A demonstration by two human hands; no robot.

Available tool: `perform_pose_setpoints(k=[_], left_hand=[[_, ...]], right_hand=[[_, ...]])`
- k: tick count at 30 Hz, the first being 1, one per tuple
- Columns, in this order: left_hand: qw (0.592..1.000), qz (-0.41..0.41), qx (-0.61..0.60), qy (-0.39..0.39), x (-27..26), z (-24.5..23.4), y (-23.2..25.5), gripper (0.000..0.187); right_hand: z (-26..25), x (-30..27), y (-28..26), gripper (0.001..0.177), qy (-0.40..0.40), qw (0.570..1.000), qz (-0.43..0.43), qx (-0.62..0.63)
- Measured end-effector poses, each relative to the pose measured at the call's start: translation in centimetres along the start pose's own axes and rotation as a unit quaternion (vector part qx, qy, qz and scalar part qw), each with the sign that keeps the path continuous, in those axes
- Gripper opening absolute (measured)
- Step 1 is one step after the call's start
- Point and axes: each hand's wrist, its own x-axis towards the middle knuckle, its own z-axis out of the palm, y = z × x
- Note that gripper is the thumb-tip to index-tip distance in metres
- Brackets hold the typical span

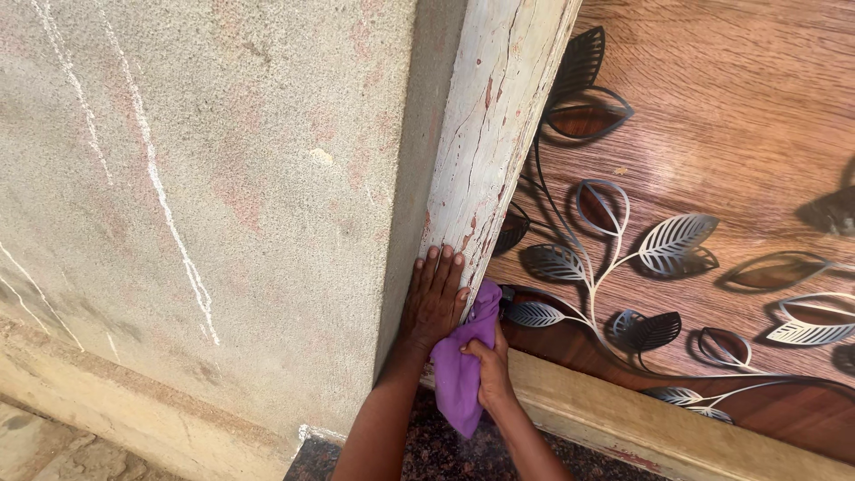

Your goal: The person wipes down the decorative panel and door frame with a cloth while pressing against the surface by hand.

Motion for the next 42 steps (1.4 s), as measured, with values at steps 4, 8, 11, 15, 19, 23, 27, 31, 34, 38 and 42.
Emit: perform_pose_setpoints(k=[4,8,11,15,19,23,27,31,34,38,42], left_hand=[[1.0,-0.001,0.008,-0.006,-0.3,0.4,-0.1,0.063],[1.0,-0.005,-0.003,0.001,-0.1,-0.1,0.1,0.064],[1.0,-0.002,-0.01,0.009,0.0,-0.6,0.3,0.066],[0.999,-0.01,-0.022,-0.041,0.0,-1.3,0.3,0.07],[1.0,-0.002,-0.02,0.006,0.6,-1.8,0.8,0.066],[1.0,-0.002,-0.02,-0.002,1.3,-3.6,1.5,0.065],[0.996,-0.029,-0.047,-0.067,0.5,-6.7,2.9,0.066],[0.979,-0.094,-0.07,-0.168,-2.0,-8.4,4.8,0.069],[0.969,-0.098,-0.036,-0.225,-3.0,-8.9,5.5,0.071],[0.97,-0.06,0.016,-0.235,-3.2,-8.9,5.1,0.072],[0.936,0.014,0.156,-0.315,-4.3,-9.4,4.6,0.069]], right_hand=[[1.1,2.0,-5.8,0.078,-0.018,0.999,-0.027,-0.021],[1.9,3.1,-10.2,0.073,-0.055,0.998,-0.033,0.017],[2.3,3.6,-11.1,0.063,-0.089,0.993,-0.078,0.017],[2.2,3.6,-8.2,0.062,-0.048,0.997,-0.062,0.024],[1.1,2.1,-5.5,0.058,-0.031,0.999,-0.019,-0.014],[1.6,0.6,-5.3,0.059,-0.023,0.998,0.044,0.036],[3.2,-0.2,-8.0,0.058,-0.034,0.999,0.009,0.001],[5.2,1.2,-11.6,0.071,-0.07,0.989,-0.116,-0.064],[7.3,2.1,-14.5,0.091,-0.096,0.919,-0.315,-0.217],[9.5,1.6,-15.8,0.104,0.009,0.717,-0.456,-0.527],[9.6,0.9,-13.8,0.095,-0.02,0.572,-0.475,-0.668]])
